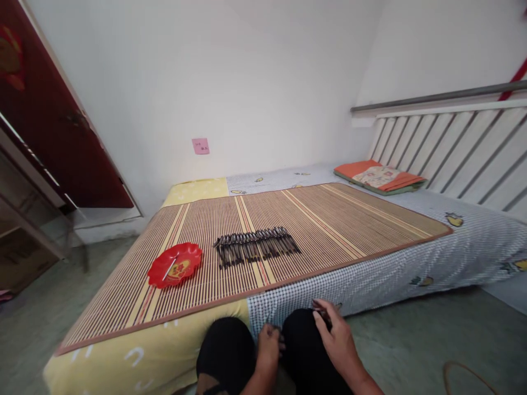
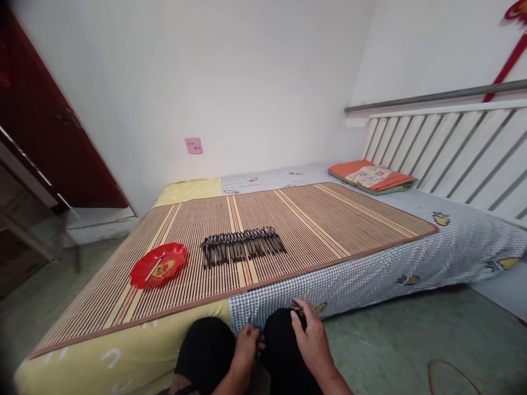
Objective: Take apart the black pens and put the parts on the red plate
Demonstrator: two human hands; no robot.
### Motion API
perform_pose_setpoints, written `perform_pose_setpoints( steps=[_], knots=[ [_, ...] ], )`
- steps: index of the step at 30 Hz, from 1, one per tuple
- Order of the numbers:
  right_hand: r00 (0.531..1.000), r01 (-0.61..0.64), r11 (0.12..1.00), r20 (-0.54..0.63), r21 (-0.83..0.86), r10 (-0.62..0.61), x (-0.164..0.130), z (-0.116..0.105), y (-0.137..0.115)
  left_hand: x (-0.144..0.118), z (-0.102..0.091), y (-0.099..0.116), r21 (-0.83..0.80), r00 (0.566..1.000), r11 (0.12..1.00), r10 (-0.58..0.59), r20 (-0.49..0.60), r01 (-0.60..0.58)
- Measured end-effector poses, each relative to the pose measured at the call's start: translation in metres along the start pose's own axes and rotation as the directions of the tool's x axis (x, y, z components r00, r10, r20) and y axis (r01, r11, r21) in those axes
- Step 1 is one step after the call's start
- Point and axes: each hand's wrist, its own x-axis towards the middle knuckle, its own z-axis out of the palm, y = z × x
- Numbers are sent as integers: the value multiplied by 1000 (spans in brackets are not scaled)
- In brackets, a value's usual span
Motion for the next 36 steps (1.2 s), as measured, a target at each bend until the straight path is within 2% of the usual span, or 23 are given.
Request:
perform_pose_setpoints(
  steps=[2, 5, 8, 12, 15, 17, 18, 20, 21, 22, 23, 25, 28, 30, 32, 34, 36],
  knots=[
    [1000, -12, 1000, -1, -29, 12, 3, 0, 6, -4, 8, -2, -1, 995, 1000, -10, 95, 10],
    [991, -124, 991, -45, -45, 122, 5, -1, 30, -8, 12, 0, -16, 984, 1000, 9, 176, -7],
    [989, -145, 989, 5, -30, 145, 7, 0, 46, -7, 9, 5, -42, 975, 999, 23, 222, -14],
    [984, -175, 985, 42, 10, 174, 7, 1, 36, -13, 1, 16, -105, 964, 993, 79, 254, -54],
    [969, -228, 972, 103, 48, 223, -1, -12, 24, -28, -7, 31, -134, 936, 988, 118, 331, -77],
    [941, -284, 956, 212, 70, 263, -12, -32, 23, -40, -15, 41, -101, 886, 993, 105, 452, -66],
    [914, -320, 944, 289, 79, 285, -19, -43, 25, -47, -21, 46, -66, 842, 996, 80, 533, -53],
    [851, -394, 915, 408, 81, 330, -32, -64, 35, -59, -32, 50, 49, 721, 998, -3, 693, -43],
    [829, -421, 904, 436, 71, 352, -38, -72, 42, -65, -38, 49, 117, 680, 991, -40, 732, -67],
    [818, -433, 900, 441, 52, 369, -43, -77, 49, -69, -43, 46, 188, 663, 976, -66, 746, -114],
    [828, -431, 902, 407, 25, 385, -46, -80, 56, -72, -47, 42, 253, 671, 952, -76, 738, -171],
    [864, -427, 904, 282, -27, 417, -49, -77, 66, -75, -54, 30, 376, 713, 885, -73, 697, -276],
    [882, -460, 887, 96, -33, 461, -44, -62, 63, -75, -59, 13, 485, 779, 808, -54, 625, -333],
    [899, -438, 899, 32, 21, 438, -36, -50, 48, -75, -58, 6, 520, 812, 784, -34, 583, -340],
    [933, -359, 930, -7, 85, 361, -27, -40, 25, -79, -56, 7, 524, 850, 775, 31, 526, -353],
    [960, -277, 950, 3, 142, 279, -22, -30, -1, -88, -56, 16, 504, 876, 774, 130, 465, -383],
    [978, -206, 961, 63, 183, 198, -22, -17, -24, -98, -63, 33, 469, 877, 762, 271, 398, -448]
  ],
)
